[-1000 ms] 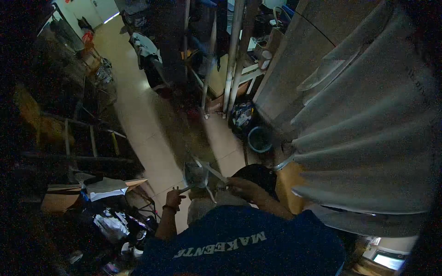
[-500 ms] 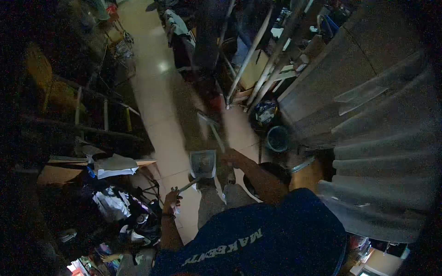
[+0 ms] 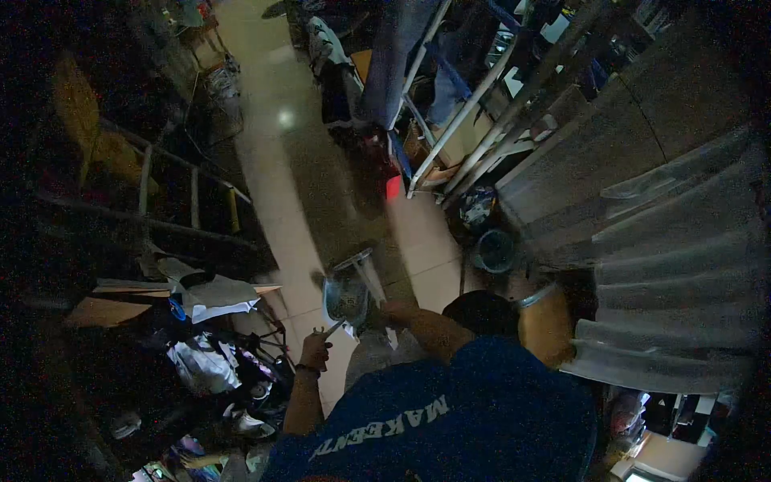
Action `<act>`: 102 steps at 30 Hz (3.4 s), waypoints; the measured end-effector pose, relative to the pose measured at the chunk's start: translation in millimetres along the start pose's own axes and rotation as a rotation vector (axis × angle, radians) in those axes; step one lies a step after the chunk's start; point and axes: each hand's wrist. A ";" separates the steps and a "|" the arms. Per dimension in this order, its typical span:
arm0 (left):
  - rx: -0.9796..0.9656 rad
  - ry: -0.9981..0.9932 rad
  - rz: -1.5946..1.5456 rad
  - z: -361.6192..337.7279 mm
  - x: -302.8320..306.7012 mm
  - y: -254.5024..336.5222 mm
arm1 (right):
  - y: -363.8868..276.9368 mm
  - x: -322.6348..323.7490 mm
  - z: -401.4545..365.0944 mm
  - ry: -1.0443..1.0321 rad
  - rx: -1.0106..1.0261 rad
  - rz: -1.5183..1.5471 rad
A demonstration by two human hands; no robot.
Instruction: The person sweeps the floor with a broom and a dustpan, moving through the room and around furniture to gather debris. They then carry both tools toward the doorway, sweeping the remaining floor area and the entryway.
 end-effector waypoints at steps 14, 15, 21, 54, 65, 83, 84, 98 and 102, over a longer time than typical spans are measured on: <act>-0.051 -0.055 0.061 9.4 31.8 5.3 | -8.0 43.4 -133.3 -0.102 0.083 0.975; -0.084 -0.060 0.047 11.6 37.5 -3.6 | -53.0 112.8 -163.5 -0.109 -0.045 0.824; -0.066 -0.162 -0.119 50.3 89.7 -54.8 | -54.9 210.4 -131.4 -0.134 -0.336 0.973; 0.125 0.332 -0.234 87.6 -55.6 186.9 | 126.0 324.7 194.1 -0.278 0.517 -0.938; 0.135 0.425 -0.101 104.1 -50.1 200.5 | 118.6 315.4 78.0 -0.368 0.240 -0.459; -0.064 0.361 -0.006 89.0 -76.0 140.6 | 118.1 421.2 -28.2 -0.295 -0.260 1.085; -0.068 0.363 -0.006 92.5 -76.9 145.8 | 117.5 418.2 -19.9 -0.286 -0.266 1.119; -0.197 0.313 -0.382 119.7 -55.4 294.8 | 84.2 457.0 -4.6 -0.085 -0.236 1.404; -0.255 0.198 -0.491 159.4 -20.0 304.9 | 102.7 447.8 9.2 -0.128 -0.359 1.612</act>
Point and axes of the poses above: each hand's wrist, its own z-axis towards the middle knuckle, its own x-axis out of the back of the hand, y = z × x, and after that the axes turned 2 degrees about -z, right-handed
